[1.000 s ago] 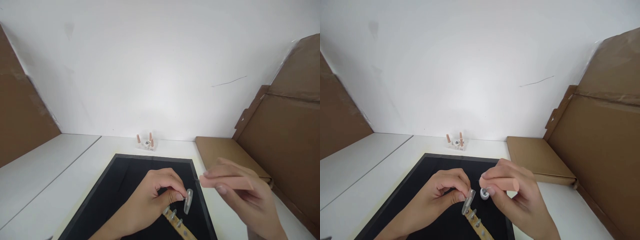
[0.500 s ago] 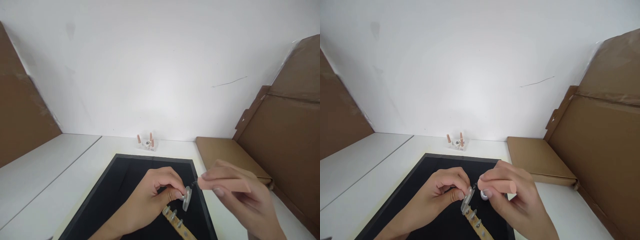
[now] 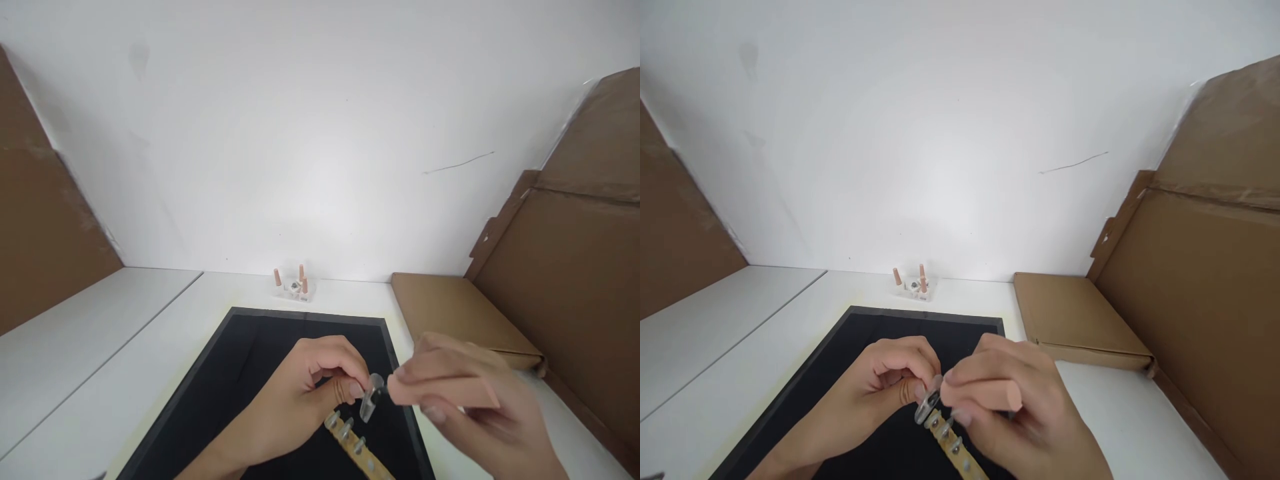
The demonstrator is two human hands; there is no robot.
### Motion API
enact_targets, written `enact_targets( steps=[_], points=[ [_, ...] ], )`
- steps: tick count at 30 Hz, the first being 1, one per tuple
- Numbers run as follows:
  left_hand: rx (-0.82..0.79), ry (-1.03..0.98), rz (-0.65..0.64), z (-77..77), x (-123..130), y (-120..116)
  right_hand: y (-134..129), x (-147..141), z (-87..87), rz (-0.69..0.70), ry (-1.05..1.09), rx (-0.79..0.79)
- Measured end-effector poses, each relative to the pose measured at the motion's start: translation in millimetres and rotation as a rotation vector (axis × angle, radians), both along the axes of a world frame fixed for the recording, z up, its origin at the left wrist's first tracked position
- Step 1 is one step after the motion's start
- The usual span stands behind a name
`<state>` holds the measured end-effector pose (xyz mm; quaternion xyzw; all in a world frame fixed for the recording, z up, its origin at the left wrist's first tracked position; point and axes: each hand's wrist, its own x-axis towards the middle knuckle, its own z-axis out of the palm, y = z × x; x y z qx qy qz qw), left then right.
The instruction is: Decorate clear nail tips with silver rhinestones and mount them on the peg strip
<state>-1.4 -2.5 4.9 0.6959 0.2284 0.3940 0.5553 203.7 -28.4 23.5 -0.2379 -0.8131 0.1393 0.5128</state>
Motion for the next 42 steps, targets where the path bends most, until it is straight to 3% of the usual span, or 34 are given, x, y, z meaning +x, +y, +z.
enact_targets(
  steps=[6, 13, 25, 31, 36, 42],
  points=[
    [-0.014, -0.023, 0.001, -5.5, -1, 1, 3, 8, -1.8, -0.065, 0.010, 0.114],
    [-0.026, 0.002, -0.002, -1.4, 1, 4, -3, -2, 0.1, 0.076, -0.053, 0.041],
    [-0.082, -0.061, -0.011, -9.0, -2, 5, 5, 5, -2.8, -0.024, 0.030, 0.097],
    [-0.123, -0.098, -0.025, -4.0, 2, 6, -4, -7, -0.2, 0.092, -0.022, 0.072],
    [-0.136, -0.110, -0.032, -1.2, -1, 1, 4, -2, -3.3, 0.024, -0.007, 0.033],
    [-0.151, -0.123, -0.022, -7.4, -4, 1, 7, 9, -5.6, -0.052, 0.044, 0.111]
  ],
)
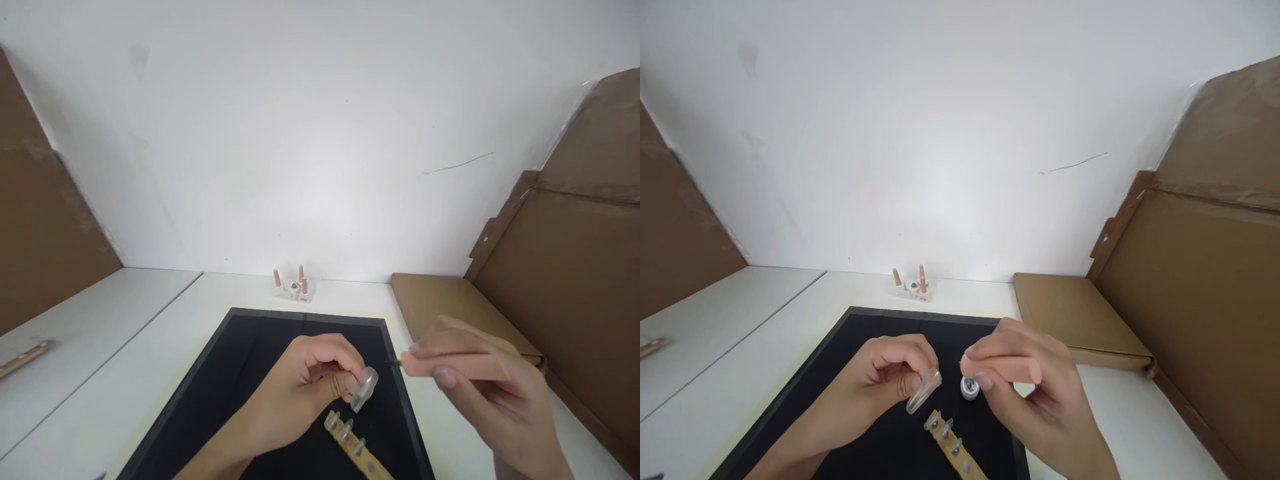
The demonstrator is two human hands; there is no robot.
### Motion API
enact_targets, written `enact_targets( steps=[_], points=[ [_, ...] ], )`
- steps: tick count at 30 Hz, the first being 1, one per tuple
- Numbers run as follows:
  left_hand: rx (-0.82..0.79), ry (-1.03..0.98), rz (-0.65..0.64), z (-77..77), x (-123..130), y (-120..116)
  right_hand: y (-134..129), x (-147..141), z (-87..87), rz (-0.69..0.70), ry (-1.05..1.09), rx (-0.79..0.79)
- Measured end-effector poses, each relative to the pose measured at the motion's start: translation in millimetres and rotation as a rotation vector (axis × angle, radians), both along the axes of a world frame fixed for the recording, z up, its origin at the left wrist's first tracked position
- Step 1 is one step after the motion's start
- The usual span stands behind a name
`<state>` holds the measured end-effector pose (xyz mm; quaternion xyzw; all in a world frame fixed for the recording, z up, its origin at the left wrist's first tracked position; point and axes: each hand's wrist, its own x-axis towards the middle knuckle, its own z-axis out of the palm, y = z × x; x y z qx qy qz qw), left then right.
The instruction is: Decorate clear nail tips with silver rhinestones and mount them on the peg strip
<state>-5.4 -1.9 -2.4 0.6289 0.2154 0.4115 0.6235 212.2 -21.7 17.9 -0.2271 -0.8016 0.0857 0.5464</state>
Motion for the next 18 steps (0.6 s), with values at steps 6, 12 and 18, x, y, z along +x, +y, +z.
enact_targets(
  steps=[6, 12, 18],
  points=[
    [-0.022, -0.016, -0.006, 3.3, 4, 4, -8, -15, 6.0, 0.150, -0.054, 0.004],
    [-0.028, -0.007, -0.001, 6.6, 3, 1, 1, -9, 0.6, 0.124, -0.003, -0.032],
    [-0.033, -0.023, -0.004, 2.5, -2, 5, 3, -5, 1.9, 0.063, 0.070, 0.019]
  ],
)
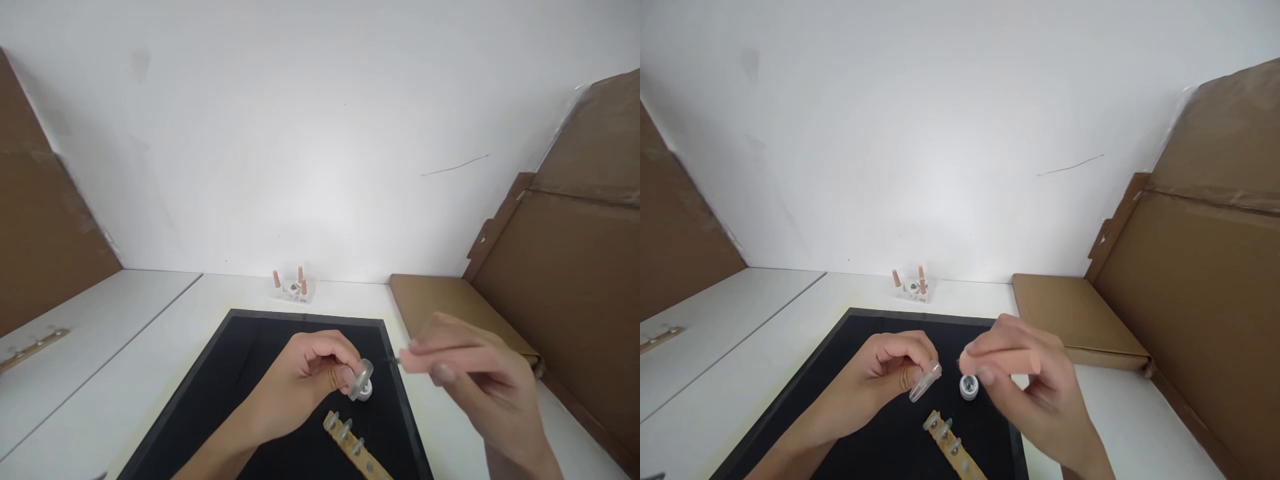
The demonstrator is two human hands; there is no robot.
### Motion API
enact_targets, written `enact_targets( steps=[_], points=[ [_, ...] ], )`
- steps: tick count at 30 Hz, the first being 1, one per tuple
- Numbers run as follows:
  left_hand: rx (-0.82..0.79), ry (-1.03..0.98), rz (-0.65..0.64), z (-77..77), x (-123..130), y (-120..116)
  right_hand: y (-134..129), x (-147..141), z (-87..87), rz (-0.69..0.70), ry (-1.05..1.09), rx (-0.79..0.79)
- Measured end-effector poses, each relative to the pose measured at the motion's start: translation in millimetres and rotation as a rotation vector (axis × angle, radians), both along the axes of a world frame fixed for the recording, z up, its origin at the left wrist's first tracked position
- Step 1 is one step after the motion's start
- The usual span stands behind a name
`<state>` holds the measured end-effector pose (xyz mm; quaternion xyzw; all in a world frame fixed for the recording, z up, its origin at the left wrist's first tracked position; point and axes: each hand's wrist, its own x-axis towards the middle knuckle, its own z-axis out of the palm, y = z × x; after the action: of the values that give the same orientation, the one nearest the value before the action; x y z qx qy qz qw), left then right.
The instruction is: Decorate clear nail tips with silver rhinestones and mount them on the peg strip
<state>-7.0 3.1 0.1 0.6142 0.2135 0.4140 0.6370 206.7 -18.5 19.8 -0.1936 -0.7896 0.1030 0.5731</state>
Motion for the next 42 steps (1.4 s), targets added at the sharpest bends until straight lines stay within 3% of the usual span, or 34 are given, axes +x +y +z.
enact_targets(
  steps=[6, 14, 17, 21, 28, 35, 38, 42],
  points=[
    [0.008, 0.010, 0.001, 6.0, 2, 1, -9, -18, 3.7, 0.099, -0.019, -0.113],
    [0.021, 0.008, 0.007, -0.8, 0, -3, 3, -2, -4.1, -0.018, 0.052, -0.030],
    [0.018, 0.021, 0.012, -1.6, 0, -2, -4, -10, -2.6, 0.056, 0.011, -0.022],
    [0.023, 0.033, 0.015, 0.4, 0, -1, -7, -20, -1.9, 0.106, -0.037, -0.126],
    [0.013, -0.010, -0.004, -0.3, 2, -2, 17, 8, -11.3, 0.001, 0.147, -0.108],
    [0.036, 0.003, 0.075, -2.3, 2, -2, 15, 11, -12.3, -0.021, 0.193, -0.142],
    [-0.003, 0.011, 0.102, -6.7, 5, -5, 15, 10, -13.9, -0.029, 0.227, -0.194],
    [-0.236, 0.021, 0.097, -21.8, 10, -15, 20, 15, -29.6, -0.033, 0.301, -0.323]
  ],
)
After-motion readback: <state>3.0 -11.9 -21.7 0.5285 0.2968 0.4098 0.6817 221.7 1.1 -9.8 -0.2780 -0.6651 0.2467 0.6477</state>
